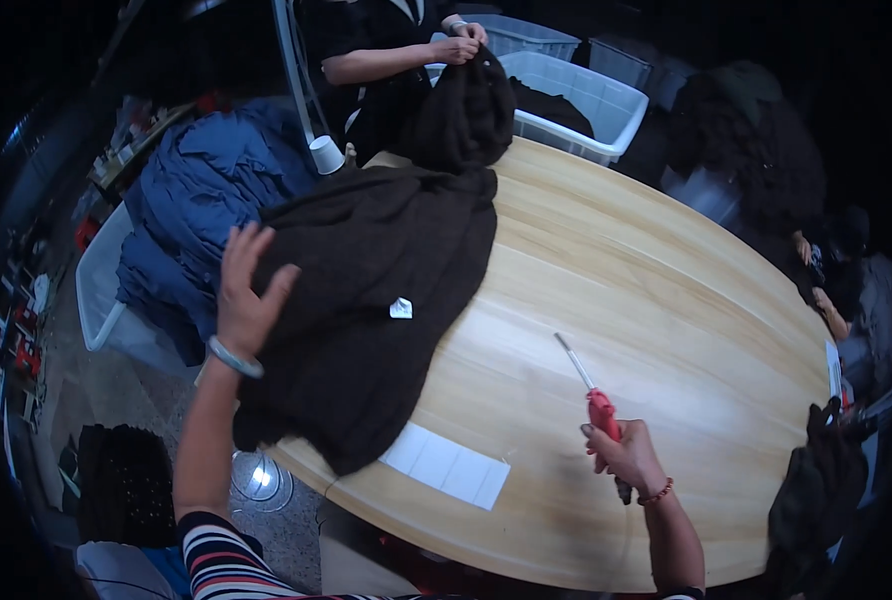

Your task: Trim excess threads and fabric from garments using a pair of scissors.

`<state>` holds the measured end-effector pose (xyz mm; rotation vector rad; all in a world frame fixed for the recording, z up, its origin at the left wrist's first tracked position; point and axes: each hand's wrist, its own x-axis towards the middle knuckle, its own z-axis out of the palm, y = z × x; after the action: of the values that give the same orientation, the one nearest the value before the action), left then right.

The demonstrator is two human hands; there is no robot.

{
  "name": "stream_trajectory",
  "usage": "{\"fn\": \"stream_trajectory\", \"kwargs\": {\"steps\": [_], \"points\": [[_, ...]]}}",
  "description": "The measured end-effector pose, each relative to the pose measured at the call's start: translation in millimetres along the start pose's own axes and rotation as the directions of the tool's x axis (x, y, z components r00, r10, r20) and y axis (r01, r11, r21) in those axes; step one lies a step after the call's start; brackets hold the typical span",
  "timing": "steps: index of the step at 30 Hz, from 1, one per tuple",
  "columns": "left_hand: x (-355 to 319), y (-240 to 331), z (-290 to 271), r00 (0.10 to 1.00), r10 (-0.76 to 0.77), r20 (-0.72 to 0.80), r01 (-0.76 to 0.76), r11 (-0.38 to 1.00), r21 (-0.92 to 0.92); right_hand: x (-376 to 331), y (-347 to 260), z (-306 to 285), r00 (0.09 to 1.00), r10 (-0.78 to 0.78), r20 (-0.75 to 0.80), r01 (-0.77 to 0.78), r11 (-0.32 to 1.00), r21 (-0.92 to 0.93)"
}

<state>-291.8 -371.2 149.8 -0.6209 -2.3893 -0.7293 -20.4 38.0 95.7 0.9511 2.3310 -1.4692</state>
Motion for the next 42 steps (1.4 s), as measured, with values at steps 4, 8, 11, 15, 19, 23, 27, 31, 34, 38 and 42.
{"fn": "stream_trajectory", "kwargs": {"steps": [4,8,11,15,19,23,27,31,34,38,42], "points": [[27,-146,49,0.859,-0.423,0.287,0.465,0.880,-0.096,51,-39,40,0.982,-0.059,0.179,0.014,0.970,0.243],[-17,-216,128,0.800,-0.426,0.423,0.507,0.856,-0.098,87,-75,94,0.970,-0.095,0.224,0.005,0.928,0.373],[-35,-155,130,0.712,-0.484,0.509,0.581,0.813,-0.039,103,-85,136,0.954,-0.133,0.267,0.011,0.909,0.416],[-44,-23,91,0.635,-0.381,0.672,0.682,0.686,-0.255,102,-72,162,0.968,-0.229,0.106,0.126,0.803,0.583],[-87,25,115,0.632,-0.227,0.741,0.764,0.343,-0.546,80,-58,124,0.980,-0.132,0.152,-0.012,0.714,0.700],[-119,90,134,0.391,0.044,0.919,0.906,-0.196,-0.376,56,-24,85,0.987,-0.054,0.153,-0.058,0.761,0.646],[-146,162,158,0.279,0.207,0.938,0.951,-0.192,-0.241,23,29,21,0.994,-0.086,0.064,0.022,0.743,0.668],[-142,256,164,0.288,0.458,0.841,0.951,-0.034,-0.307,-18,97,-55,0.977,-0.208,-0.038,0.172,0.678,0.715],[-143,334,189,0.322,0.605,0.729,0.858,0.139,-0.494,-62,119,-122,0.891,-0.349,-0.289,0.453,0.665,0.594],[-149,433,221,0.200,0.796,0.571,0.698,0.293,-0.653,-153,183,-211,0.845,-0.194,-0.499,0.431,0.800,0.418],[-129,630,229,0.271,0.939,0.211,0.378,0.098,-0.921,-214,241,-296,0.533,-0.417,-0.737,0.307,0.906,-0.291]]}}
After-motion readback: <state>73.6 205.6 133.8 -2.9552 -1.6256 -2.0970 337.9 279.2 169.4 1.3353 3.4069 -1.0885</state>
